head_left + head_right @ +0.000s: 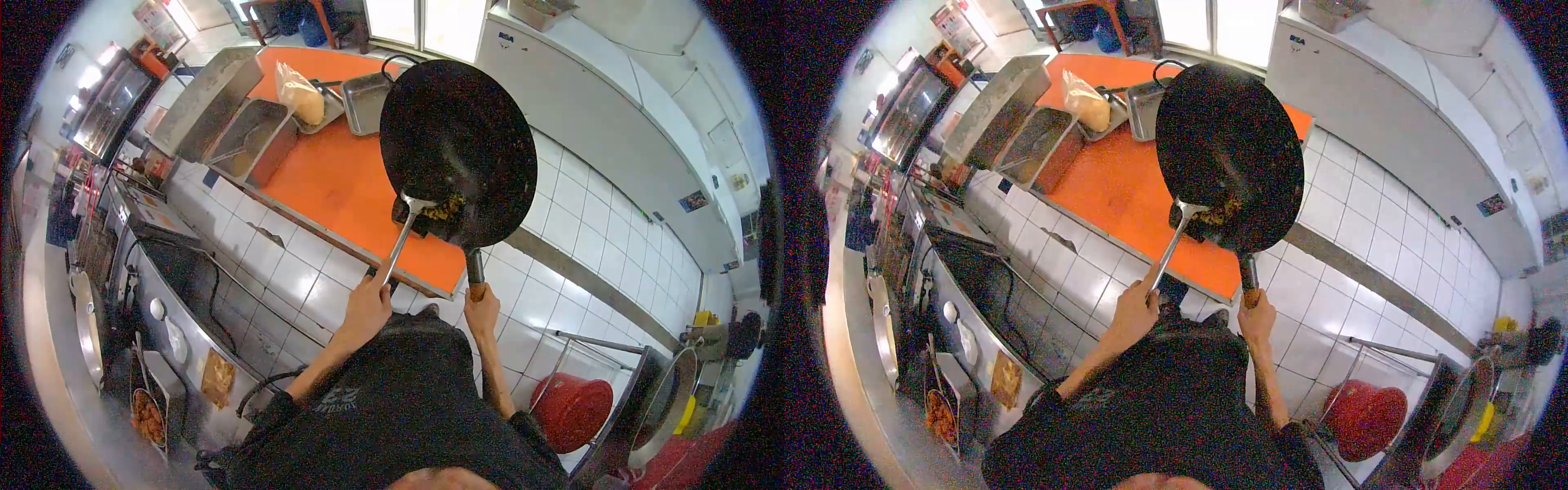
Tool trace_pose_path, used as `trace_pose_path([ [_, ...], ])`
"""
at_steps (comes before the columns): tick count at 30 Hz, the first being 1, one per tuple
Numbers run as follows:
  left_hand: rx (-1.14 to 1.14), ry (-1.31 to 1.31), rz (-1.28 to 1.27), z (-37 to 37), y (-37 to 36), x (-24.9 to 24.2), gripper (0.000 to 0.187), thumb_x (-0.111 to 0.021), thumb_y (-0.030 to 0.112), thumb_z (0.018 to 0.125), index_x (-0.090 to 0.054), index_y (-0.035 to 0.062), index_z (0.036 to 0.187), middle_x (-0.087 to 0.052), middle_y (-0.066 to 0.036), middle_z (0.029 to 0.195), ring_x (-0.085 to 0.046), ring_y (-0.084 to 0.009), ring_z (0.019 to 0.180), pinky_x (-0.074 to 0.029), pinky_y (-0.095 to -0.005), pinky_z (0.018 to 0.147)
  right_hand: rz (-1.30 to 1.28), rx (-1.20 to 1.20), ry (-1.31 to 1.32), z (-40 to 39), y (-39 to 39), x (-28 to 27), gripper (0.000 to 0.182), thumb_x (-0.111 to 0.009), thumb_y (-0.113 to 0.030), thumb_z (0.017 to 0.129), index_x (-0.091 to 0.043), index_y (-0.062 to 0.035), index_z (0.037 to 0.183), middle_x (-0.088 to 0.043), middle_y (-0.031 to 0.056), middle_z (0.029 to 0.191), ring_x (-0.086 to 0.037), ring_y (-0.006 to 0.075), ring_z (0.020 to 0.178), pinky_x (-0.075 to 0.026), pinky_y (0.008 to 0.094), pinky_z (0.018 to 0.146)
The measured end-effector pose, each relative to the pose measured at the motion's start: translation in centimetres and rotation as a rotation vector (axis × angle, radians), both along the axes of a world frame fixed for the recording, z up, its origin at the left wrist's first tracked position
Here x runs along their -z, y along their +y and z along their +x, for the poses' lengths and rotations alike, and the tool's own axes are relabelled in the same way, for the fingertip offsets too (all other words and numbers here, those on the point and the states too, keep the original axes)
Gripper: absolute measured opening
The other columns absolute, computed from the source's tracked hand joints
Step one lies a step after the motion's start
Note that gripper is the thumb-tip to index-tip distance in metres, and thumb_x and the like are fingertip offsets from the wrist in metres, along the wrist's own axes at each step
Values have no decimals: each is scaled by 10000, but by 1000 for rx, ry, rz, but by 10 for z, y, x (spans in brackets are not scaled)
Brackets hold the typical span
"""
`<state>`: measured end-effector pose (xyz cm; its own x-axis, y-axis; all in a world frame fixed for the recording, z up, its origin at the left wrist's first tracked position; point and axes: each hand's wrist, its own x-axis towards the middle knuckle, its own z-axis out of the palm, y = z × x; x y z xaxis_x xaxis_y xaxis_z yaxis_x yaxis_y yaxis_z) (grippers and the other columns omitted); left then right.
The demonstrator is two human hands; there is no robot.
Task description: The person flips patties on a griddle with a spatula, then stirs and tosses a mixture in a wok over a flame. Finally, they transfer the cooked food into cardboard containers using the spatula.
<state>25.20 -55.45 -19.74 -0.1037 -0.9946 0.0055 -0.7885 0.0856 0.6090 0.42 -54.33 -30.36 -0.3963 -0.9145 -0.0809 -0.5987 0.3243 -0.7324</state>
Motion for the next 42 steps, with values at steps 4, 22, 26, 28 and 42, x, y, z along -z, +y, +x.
trace_pose_path([
  [4, 0, 22, 49, 5, 8, -1, 550, -532, 69, 847, -360, 99, 1368, -542, -217, 779, -558, -405, 697, -444, -502, 620, -65, 13, 9, 8, -5, -6, 200, -665, -162, 781, -574, 1, 853, -603, 196, 651, -606, 356, 592, -457, 400, 549],
  [22, 103, 110, 42, 36, -2, -7, 549, -548, 59, 835, -422, 144, 1362, -572, -210, 743, -561, -352, 654, -448, -420, 623, -100, -20, 167, 1, -19, 6, 174, -647, -145, 770, -548, -29, 853, -598, 217, 656, -600, 409, 629, -457, 470, 557],
  [26, 81, 68, 82, 54, 6, -8, 550, -551, 59, 820, -434, 130, 1352, -562, -198, 714, -560, -373, 657, -445, -439, 632, -142, -26, 119, 0, -21, 10, 172, -650, -136, 763, -549, -38, 861, -598, 209, 653, -597, 405, 623, -455, 470, 552],
  [28, 66, 54, 105, 56, 7, -14, 545, -553, 60, 820, -438, 130, 1348, -556, -194, 707, -560, -369, 655, -443, -437, 626, -118, -23, 168, 0, -24, 11, 183, -651, -129, 758, -545, -40, 877, -599, 205, 656, -598, 404, 631, -454, 471, 553],
  [42, 64, 63, 87, 63, 9, -9, 512, -571, 76, 827, -464, 123, 1326, -537, -179, 680, -549, -361, 617, -429, -426, 577, -111, -18, 197, -5, -15, 5, 213, -658, -137, 745, -518, -57, 886, -599, 198, 665, -593, 409, 643, -446, 489, 569],
])
